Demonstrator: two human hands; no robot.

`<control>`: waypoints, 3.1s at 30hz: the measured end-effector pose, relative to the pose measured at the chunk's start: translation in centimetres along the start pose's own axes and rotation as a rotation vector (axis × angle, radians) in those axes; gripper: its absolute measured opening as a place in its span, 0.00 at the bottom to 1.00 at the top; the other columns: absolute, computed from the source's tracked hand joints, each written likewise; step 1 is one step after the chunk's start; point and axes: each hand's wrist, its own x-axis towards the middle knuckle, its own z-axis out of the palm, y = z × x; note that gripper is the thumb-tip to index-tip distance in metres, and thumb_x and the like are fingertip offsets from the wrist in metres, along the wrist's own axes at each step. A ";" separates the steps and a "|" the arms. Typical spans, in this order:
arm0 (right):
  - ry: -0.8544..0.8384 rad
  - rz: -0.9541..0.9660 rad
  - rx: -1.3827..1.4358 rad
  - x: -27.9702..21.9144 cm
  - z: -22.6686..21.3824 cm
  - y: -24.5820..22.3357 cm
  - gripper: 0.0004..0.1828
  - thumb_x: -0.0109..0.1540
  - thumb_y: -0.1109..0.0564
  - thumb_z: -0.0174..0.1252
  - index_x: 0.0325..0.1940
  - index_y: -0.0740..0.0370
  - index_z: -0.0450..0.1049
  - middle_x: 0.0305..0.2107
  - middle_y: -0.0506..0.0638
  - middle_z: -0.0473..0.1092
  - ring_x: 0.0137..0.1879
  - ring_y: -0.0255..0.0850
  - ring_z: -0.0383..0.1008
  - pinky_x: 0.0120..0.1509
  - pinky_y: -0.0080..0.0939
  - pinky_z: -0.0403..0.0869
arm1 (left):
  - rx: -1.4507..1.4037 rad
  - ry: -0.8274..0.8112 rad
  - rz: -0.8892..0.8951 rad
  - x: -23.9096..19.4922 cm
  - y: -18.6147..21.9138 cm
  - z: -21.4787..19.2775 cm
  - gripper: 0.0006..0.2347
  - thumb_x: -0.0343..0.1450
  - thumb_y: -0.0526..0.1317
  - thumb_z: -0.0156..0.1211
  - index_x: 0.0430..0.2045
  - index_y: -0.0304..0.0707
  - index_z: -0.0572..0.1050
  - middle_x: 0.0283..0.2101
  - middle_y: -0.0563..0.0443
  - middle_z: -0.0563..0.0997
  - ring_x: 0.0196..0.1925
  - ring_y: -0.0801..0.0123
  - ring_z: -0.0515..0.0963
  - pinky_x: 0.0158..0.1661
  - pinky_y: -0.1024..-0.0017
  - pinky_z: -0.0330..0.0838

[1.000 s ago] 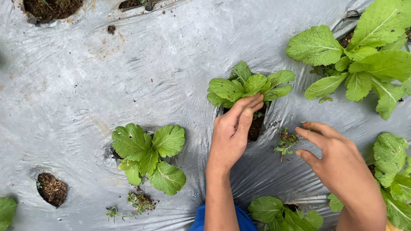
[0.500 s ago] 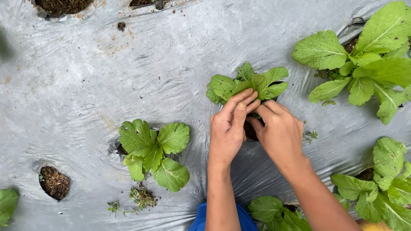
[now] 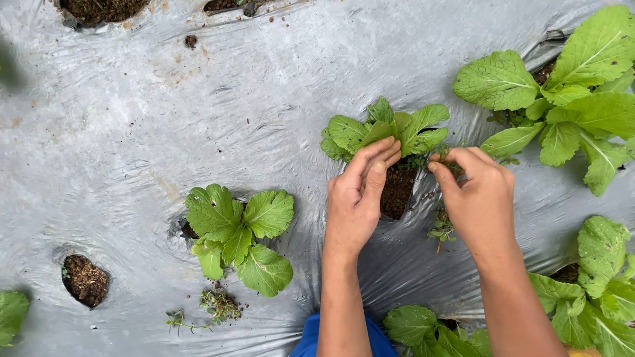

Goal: Pulling small weeds by hand from the soil around crop plants growing through plastic mulch in a field.

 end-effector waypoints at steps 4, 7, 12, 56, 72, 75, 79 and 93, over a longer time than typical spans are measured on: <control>-0.013 -0.111 -0.107 0.5 1.8 -0.8 0.04 0.60 0.64 0.70 0.36 0.63 0.81 0.31 0.54 0.75 0.37 0.58 0.78 0.32 0.51 0.76 | -0.016 -0.009 0.005 0.1 0.3 0.0 0.16 0.81 0.41 0.45 0.58 0.30 0.74 0.54 0.30 0.82 0.58 0.40 0.80 0.55 0.46 0.76; -0.051 -0.100 -0.216 0.1 2.7 -1.2 0.15 0.55 0.59 0.77 0.40 0.67 0.81 0.34 0.54 0.75 0.34 0.51 0.79 0.34 0.54 0.79 | -0.021 -0.013 0.000 0.1 0.0 -0.1 0.15 0.81 0.40 0.46 0.58 0.32 0.74 0.54 0.31 0.82 0.58 0.41 0.80 0.55 0.47 0.76; 0.072 -0.147 -0.359 -0.1 4.1 -0.3 0.12 0.55 0.58 0.78 0.34 0.62 0.79 0.29 0.48 0.69 0.36 0.53 0.78 0.36 0.55 0.80 | -0.014 -0.011 0.000 0.2 -0.2 0.0 0.15 0.80 0.39 0.47 0.58 0.31 0.74 0.53 0.31 0.82 0.57 0.41 0.80 0.54 0.46 0.77; -0.050 -0.296 -0.342 1.6 3.0 -1.0 0.10 0.57 0.65 0.73 0.43 0.64 0.83 0.36 0.51 0.72 0.41 0.52 0.80 0.38 0.52 0.84 | -0.032 -0.040 -0.041 0.1 -0.9 0.5 0.14 0.79 0.36 0.49 0.58 0.33 0.74 0.56 0.27 0.80 0.55 0.41 0.82 0.28 0.70 0.78; -0.077 -0.198 0.069 1.2 0.3 -1.6 0.07 0.60 0.69 0.69 0.38 0.60 0.81 0.32 0.49 0.72 0.40 0.54 0.79 0.44 0.50 0.78 | 0.042 0.009 0.009 0.0 -1.2 0.7 0.12 0.78 0.34 0.52 0.55 0.34 0.76 0.51 0.33 0.83 0.56 0.45 0.83 0.31 0.65 0.83; -0.075 -0.148 0.128 1.4 -1.4 -1.0 0.07 0.60 0.68 0.70 0.38 0.58 0.82 0.32 0.48 0.71 0.39 0.47 0.78 0.47 0.47 0.77 | 0.094 0.026 0.066 0.2 -0.7 0.9 0.11 0.78 0.33 0.53 0.53 0.34 0.77 0.47 0.35 0.85 0.51 0.46 0.85 0.26 0.69 0.76; -0.090 -0.106 0.269 -0.7 -3.2 -1.0 0.06 0.63 0.71 0.64 0.38 0.65 0.81 0.35 0.58 0.71 0.35 0.46 0.76 0.40 0.45 0.78 | 0.147 0.089 0.111 -0.4 -0.5 0.8 0.09 0.77 0.35 0.56 0.48 0.37 0.79 0.42 0.40 0.87 0.44 0.54 0.88 0.24 0.74 0.73; -0.391 -0.025 -0.115 -5.4 -5.5 0.2 0.24 0.56 0.71 0.59 0.53 0.52 0.81 0.53 0.47 0.76 0.62 0.45 0.72 0.68 0.51 0.68 | 0.524 0.194 0.275 -0.7 0.5 0.6 0.13 0.76 0.41 0.58 0.54 0.36 0.73 0.67 0.36 0.72 0.67 0.47 0.75 0.68 0.56 0.67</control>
